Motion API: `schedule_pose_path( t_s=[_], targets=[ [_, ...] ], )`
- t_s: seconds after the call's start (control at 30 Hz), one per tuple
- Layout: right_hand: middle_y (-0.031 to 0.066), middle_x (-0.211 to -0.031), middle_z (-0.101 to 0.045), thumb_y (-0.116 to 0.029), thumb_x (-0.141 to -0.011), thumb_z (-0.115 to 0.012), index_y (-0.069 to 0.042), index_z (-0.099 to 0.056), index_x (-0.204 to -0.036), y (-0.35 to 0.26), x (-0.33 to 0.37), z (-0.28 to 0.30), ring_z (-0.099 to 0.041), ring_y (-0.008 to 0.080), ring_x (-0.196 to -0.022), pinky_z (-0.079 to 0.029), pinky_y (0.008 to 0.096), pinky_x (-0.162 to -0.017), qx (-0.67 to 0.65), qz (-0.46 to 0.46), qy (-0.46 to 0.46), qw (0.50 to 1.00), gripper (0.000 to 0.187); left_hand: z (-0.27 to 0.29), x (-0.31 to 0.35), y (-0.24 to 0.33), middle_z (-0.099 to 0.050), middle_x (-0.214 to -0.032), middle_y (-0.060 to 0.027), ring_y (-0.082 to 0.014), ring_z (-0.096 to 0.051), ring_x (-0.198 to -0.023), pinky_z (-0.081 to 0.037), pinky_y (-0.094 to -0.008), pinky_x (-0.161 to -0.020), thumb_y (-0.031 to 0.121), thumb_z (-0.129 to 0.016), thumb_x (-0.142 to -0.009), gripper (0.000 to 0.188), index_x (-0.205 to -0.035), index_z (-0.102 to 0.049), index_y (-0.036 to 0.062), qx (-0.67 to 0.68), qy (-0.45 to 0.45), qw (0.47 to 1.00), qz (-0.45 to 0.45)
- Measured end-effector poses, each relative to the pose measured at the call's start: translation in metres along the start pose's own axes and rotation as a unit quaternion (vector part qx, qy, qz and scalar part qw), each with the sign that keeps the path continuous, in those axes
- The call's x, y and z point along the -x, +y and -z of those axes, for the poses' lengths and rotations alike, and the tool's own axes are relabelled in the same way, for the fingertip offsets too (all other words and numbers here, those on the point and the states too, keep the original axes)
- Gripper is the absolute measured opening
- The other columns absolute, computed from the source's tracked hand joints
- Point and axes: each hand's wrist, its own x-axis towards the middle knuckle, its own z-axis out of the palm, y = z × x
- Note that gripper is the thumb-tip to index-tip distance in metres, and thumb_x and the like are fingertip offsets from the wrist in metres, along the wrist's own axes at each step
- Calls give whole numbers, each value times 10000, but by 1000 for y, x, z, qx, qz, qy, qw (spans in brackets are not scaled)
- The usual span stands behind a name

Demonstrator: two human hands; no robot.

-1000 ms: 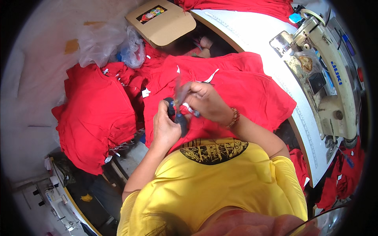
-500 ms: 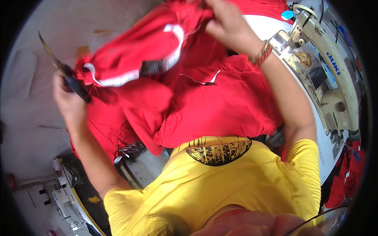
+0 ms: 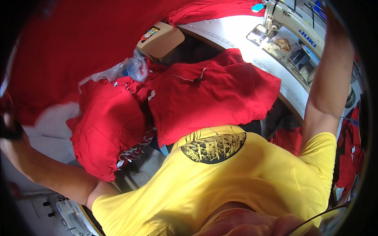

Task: The person uses scissors to trim white threads and tags from a stack of red garments. They repeatedly pick up a garment, cut the excess material, and place the item back on the pile.

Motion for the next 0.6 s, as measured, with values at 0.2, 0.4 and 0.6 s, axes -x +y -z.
schedule_pose_path(
  t_s=[0.2, 0.4, 0.6],
  targets=[
    [146, -994, -596, -65, -789, -551, -24, -562, -1054, 45, 106, 45, -580, 257, -937, -457, 307, -830, -154, -161, -172, 960, 269, 16, 62, 25, -530, -1103, -70, -162, -496, -1008, -377, -283, -901, 298, -685, -781, 594, -1221, -452, -26, 163, -164, 972, 46],
    [132, -1004, -594, -100, -811, -578, -27, -549, -1094, -34, 89, 56, -578, 229, -962, -446, 282, -847, -348, -75, -172, 919, 294, -31, 60, 57, -518, -1149, -80, -185, -490, -1051, -369, -300, -933, 372, -707, -768, 706, -1273, -420, -28, 302, -331, 893, 46],
    [180, -1175, -565, -227, -788, -668, -38, -513, -1195, -113, 122, -110, -581, 292, -1035, -452, 360, -904, -138, -61, -203, 968, 474, -237, 134, 27, -442, -770, -1, -114, -425, -729, -386, -245, -664, -64, -497, -735, 213, -927, -481, 27, 294, -432, 834, 176]
  ],
)
